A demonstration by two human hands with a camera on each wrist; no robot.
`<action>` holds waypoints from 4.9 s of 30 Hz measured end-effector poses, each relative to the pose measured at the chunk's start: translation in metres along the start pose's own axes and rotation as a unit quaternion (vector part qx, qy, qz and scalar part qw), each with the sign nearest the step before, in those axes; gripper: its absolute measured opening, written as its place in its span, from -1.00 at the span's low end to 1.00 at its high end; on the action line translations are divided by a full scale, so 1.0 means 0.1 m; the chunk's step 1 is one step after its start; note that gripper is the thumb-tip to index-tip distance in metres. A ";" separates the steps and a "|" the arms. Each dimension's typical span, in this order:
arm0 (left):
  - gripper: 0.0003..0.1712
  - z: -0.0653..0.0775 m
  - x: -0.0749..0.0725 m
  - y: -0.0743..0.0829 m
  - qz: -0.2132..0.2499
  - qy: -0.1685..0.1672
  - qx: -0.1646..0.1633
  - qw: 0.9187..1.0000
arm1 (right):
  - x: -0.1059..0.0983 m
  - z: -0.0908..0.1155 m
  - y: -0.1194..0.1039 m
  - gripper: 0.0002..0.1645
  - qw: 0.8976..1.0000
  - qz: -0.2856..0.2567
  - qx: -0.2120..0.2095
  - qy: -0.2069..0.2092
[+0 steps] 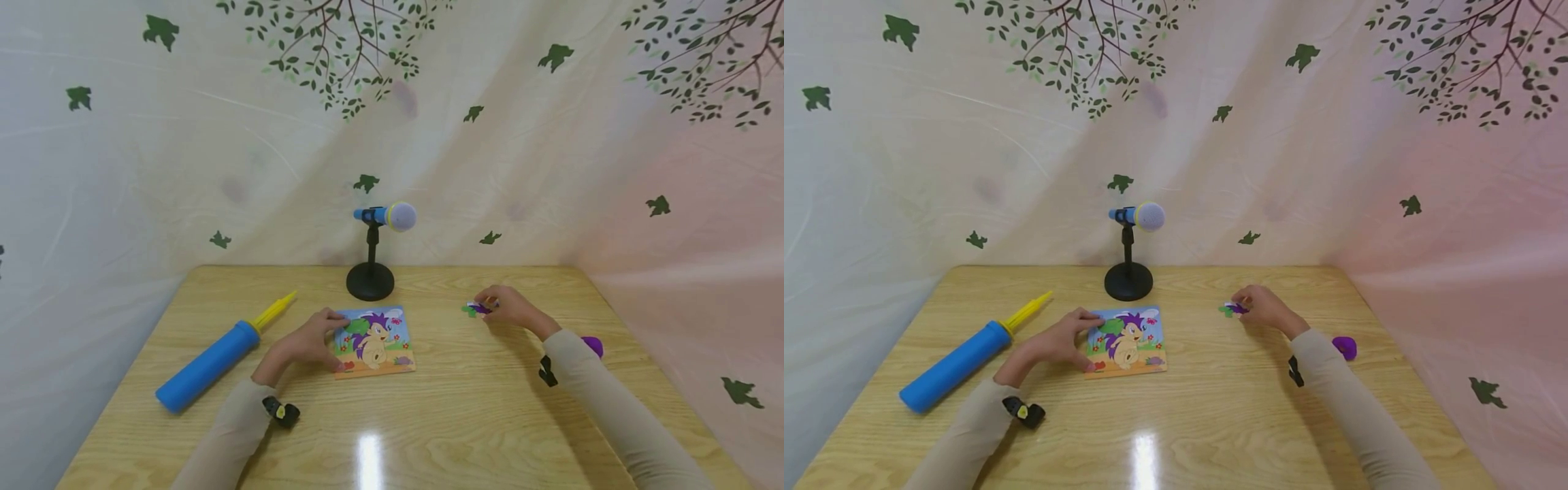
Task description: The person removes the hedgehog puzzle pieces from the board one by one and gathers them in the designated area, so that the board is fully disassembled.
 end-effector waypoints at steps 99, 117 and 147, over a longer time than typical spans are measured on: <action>0.23 -0.02 -0.04 -0.07 0.010 0.005 0.003 1.000 | 1.31 -0.94 -2.19 -0.34 0.987 -0.029 -0.096 -0.123; 0.24 -0.04 -0.04 -0.09 0.023 -0.006 0.002 1.000 | 1.31 -0.96 -2.19 -0.42 0.984 -0.021 -0.105 -0.142; 0.23 -0.05 -0.02 -0.12 -0.004 -0.003 -0.026 1.000 | 0.85 -0.66 -1.91 -0.44 0.987 -0.026 -0.141 -0.068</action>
Point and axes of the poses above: each hand's wrist, its own z-axis away from the middle knuckle, its own x-axis out of the palm, y = z × x, the point moved 7 cm from there along -z, towards the middle knuckle, and after that the axes turned 6 degrees about y, right-handed, at the moved point
